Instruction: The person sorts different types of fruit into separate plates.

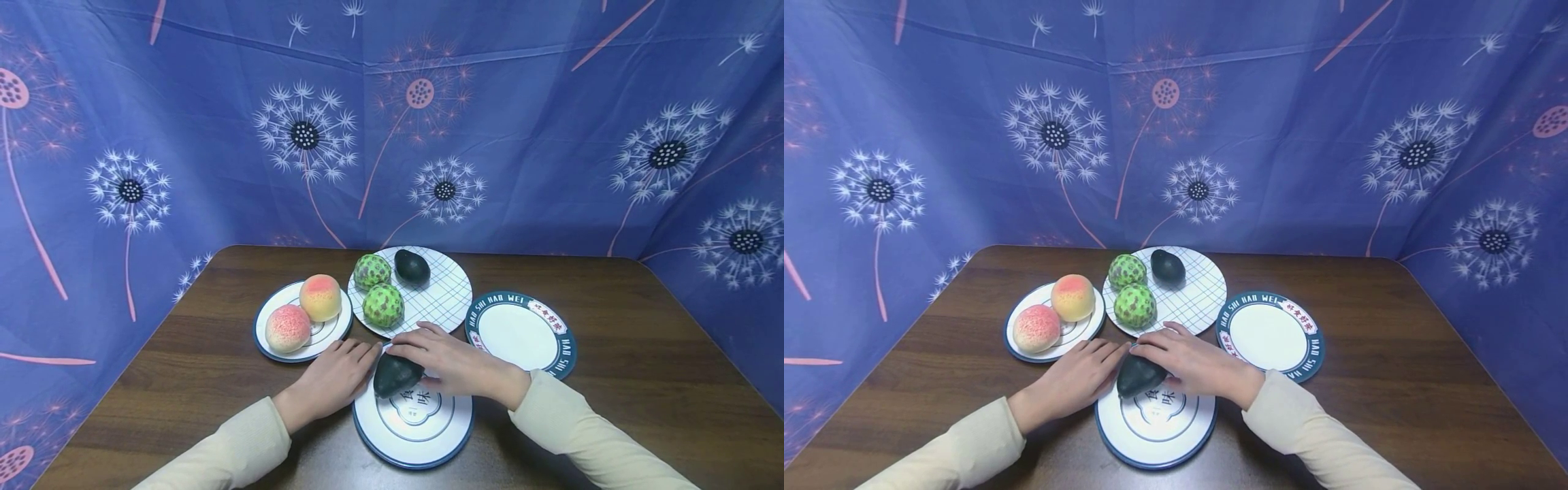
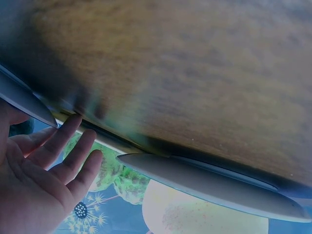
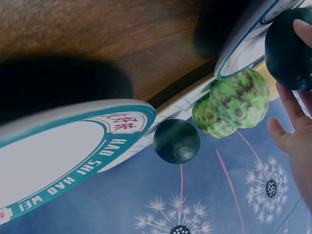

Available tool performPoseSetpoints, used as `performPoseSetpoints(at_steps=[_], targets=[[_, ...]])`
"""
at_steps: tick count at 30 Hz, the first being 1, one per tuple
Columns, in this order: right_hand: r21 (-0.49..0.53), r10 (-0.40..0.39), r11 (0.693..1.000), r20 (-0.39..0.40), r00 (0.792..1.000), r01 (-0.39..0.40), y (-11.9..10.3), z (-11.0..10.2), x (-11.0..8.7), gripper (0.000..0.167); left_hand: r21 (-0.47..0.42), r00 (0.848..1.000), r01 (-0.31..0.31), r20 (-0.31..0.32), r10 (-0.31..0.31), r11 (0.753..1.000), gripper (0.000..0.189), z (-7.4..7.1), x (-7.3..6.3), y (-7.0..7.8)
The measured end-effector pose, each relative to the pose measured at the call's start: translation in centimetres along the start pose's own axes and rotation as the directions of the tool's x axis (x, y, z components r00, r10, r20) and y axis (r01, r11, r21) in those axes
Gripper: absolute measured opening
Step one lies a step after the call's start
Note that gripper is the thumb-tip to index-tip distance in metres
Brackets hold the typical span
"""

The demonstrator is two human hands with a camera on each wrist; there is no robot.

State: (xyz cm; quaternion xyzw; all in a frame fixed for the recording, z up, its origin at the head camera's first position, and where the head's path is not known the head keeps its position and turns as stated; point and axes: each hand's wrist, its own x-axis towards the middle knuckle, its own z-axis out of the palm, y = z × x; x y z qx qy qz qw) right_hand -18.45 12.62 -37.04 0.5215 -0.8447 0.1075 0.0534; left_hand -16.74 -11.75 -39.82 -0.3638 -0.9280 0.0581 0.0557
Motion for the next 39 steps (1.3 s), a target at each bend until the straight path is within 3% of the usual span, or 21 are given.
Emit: performPoseSetpoints(at_steps=[11, 19, 29, 39], targets=[[-0.016, 0.012, 1.0, -0.002, 1.0, -0.012, 0.3, -0.1, 0.0, 0.07, 0.022, 0.999, -0.007, -0.037, 0.007, 1.0, 0.051, 0.2, 0.0, 0.0], [-0.027, 0.042, 0.999, 0.024, 0.999, -0.041, 0.6, -0.5, -0.1, 0.072, 0.013, 1.0, -0.002, -0.02, 0.002, 1.0, 0.05, 0.0, 0.1, 0.0], [-0.039, 0.06, 0.997, -0.008, 0.998, -0.06, 1.5, -1.4, -0.5, 0.073, 0.014, 0.999, -0.004, -0.033, 0.004, 1.0, 0.05, 0.0, 0.1, 0.0], [-0.056, 0.117, 0.991, -0.026, 0.993, -0.119, 3.1, -1.7, -0.9, 0.066, 0.005, 1.0, 0.002, 0.0, -0.002, 1.0, 0.05, -0.1, 0.1, 0.1]])
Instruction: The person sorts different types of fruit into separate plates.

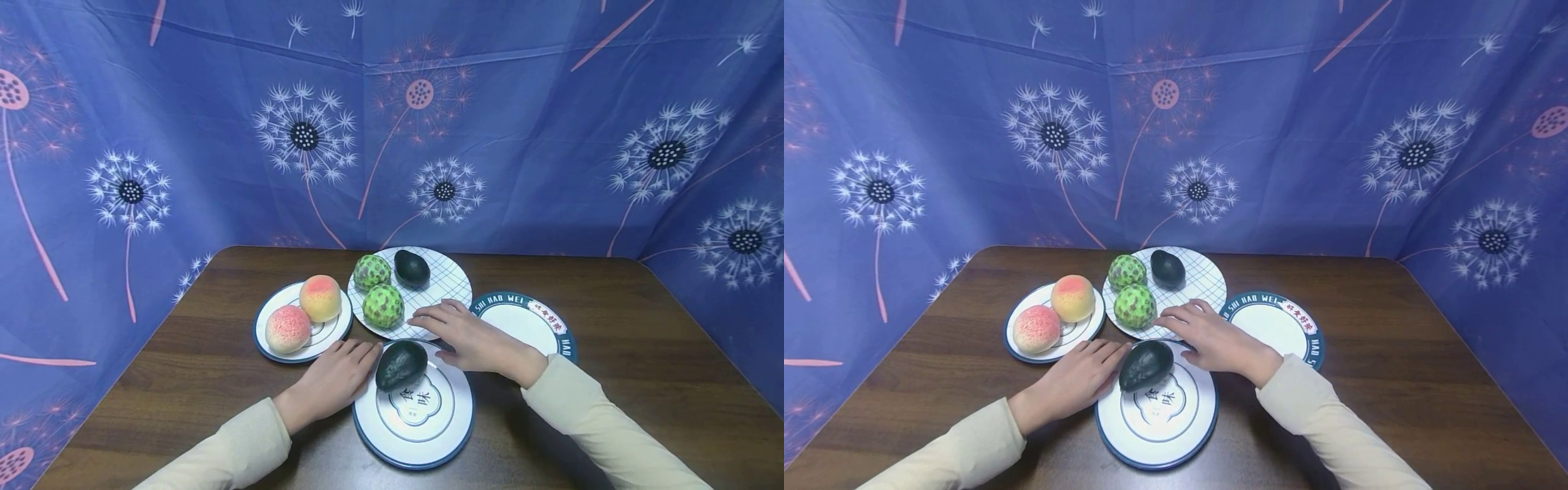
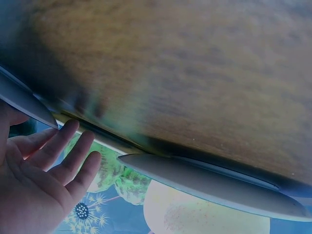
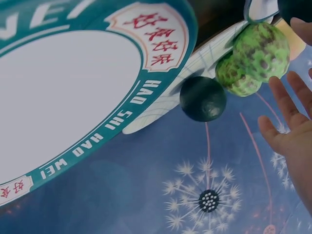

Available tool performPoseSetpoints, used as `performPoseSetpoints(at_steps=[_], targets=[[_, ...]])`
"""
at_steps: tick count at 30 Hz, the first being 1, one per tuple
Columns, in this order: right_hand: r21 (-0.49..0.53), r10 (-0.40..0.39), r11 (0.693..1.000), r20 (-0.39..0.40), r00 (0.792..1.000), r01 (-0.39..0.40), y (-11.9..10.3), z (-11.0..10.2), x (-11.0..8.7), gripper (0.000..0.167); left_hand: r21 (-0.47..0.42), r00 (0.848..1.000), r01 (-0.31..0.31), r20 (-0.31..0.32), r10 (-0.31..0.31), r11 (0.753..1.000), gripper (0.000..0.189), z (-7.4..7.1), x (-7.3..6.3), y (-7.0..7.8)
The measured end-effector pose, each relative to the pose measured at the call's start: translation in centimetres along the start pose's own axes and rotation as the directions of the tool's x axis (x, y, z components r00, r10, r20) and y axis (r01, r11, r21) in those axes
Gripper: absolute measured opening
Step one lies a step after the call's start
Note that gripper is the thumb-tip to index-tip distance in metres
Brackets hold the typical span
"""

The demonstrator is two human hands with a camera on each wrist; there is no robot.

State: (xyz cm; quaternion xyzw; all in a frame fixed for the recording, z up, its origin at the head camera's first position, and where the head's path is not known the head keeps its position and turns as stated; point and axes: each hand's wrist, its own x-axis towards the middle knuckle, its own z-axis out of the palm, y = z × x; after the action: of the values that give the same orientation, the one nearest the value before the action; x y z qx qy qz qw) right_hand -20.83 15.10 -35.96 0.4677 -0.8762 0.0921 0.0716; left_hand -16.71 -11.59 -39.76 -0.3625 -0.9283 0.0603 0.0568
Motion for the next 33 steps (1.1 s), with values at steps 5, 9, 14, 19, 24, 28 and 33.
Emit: performPoseSetpoints(at_steps=[5, 9, 14, 19, 24, 28, 33], targets=[[-0.005, 0.011, 1.0, -0.062, 0.998, -0.011, 0.9, 0.0, 0.1, 0.058, 0.003, 1.0, -0.011, -0.014, 0.011, 1.0, 0.05, 0.0, 0.0, 0.1], [-0.003, 0.035, 0.999, -0.092, 0.995, -0.036, 1.4, 0.0, 0.4, 0.056, 0.009, 0.999, -0.018, -0.027, 0.018, 1.0, 0.049, 0.0, 0.0, 0.2], [0.006, 0.053, 0.999, -0.11, 0.993, -0.053, 2.3, 0.0, 1.0, 0.054, 0.011, 0.999, -0.022, -0.037, 0.022, 1.0, 0.049, 0.1, 0.0, 0.1], [-0.002, 0.073, 0.997, -0.139, 0.988, -0.074, 3.2, 0.2, 1.9, 0.051, 0.011, 0.999, -0.023, -0.048, 0.024, 1.0, 0.048, 0.1, -0.1, 0.1], [-0.003, 0.118, 0.993, -0.14, 0.983, -0.12, 4.0, 0.3, 2.8, 0.048, 0.013, 0.999, -0.021, -0.043, 0.021, 1.0, 0.048, 0.1, -0.1, 0.1], [-0.015, 0.143, 0.989, -0.141, 0.98, -0.147, 4.8, 0.4, 3.5, 0.046, 0.01, 0.999, -0.014, -0.037, 0.014, 1.0, 0.048, 0.1, -0.1, 0.2], [-0.029, 0.158, 0.986, -0.145, 0.977, -0.164, 5.5, 0.7, 4.2, 0.048, 0.009, 0.999, -0.013, -0.034, 0.013, 1.0, 0.048, 0.0, -0.1, 0.2]])
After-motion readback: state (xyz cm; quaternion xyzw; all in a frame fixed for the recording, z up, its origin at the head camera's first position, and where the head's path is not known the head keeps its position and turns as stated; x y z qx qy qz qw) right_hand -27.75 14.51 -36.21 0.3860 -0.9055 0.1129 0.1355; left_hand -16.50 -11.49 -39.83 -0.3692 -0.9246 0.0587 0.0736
